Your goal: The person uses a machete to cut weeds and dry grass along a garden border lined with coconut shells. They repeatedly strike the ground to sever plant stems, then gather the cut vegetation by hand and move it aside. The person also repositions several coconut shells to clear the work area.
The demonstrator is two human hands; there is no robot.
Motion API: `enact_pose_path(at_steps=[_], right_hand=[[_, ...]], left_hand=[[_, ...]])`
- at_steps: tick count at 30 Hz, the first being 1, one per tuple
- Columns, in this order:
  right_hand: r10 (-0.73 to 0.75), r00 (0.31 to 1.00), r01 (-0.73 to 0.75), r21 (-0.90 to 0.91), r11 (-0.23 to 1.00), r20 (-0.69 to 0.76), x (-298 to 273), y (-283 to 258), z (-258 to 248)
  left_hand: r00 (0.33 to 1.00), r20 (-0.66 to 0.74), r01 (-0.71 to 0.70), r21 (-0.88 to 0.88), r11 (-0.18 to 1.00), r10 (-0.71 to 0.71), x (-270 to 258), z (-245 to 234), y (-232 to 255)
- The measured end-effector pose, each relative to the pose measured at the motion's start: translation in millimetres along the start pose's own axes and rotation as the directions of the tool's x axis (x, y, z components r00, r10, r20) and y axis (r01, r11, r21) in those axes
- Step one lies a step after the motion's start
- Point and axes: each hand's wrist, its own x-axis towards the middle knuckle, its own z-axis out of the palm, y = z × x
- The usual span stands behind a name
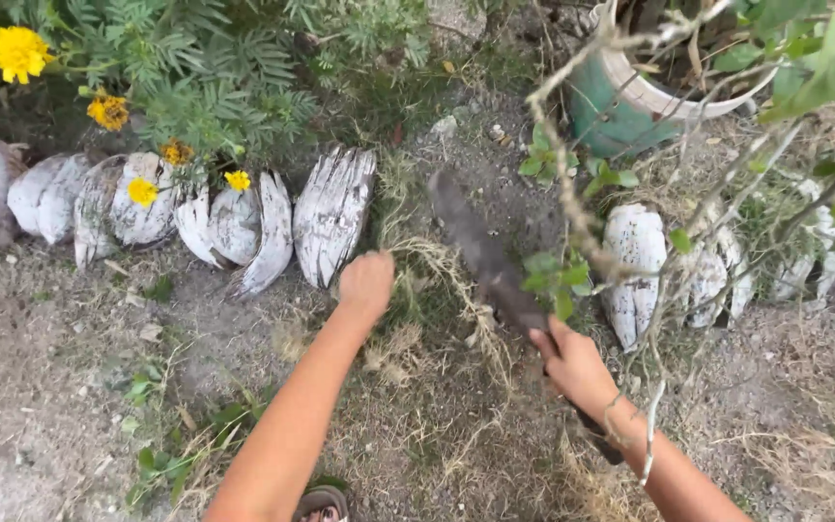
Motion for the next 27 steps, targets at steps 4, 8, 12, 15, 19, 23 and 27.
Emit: enact_pose_path(at_steps=[4, 8, 12, 15, 19, 23, 27], right_hand=[[0.137, 0.971, -0.085, 0.250, 0.964, -0.195, -14, -16, 2], [0.129, 0.944, -0.144, 0.029, 0.989, 0.303, -7, 3, 14], [0.086, 0.978, -0.114, 0.141, 0.983, 0.190, -13, 18, 18], [0.203, 0.974, -0.221, 0.237, 0.946, 0.100, -21, 19, 14], [0.231, 0.972, -0.233, 0.367, 0.901, 0.050, -19, 31, 16], [0.245, 0.964, -0.266, 0.346, 0.899, 0.104, -20, 37, 23], [0.220, 0.972, -0.234, 0.341, 0.910, 0.078, -24, 40, 23]], left_hand=[[0.970, 0.240, 0.079, -0.111, 0.991, -0.051, -39, 7, -11], [0.788, 0.559, 0.364, -0.081, 0.928, -0.260, -69, 15, -30], [0.494, 0.834, 0.574, -0.101, 0.813, -0.246, -81, -62, -49], [0.382, 0.924, 0.148, -0.068, 0.987, 0.006, -71, -127, -49], [0.667, 0.743, 0.132, -0.043, 0.990, -0.057, -52, -201, -22], [0.934, 0.349, 0.053, -0.356, 0.933, 0.080, -14, -175, 29], [0.990, 0.126, 0.088, -0.219, 0.972, -0.062, 41, -75, 60]])
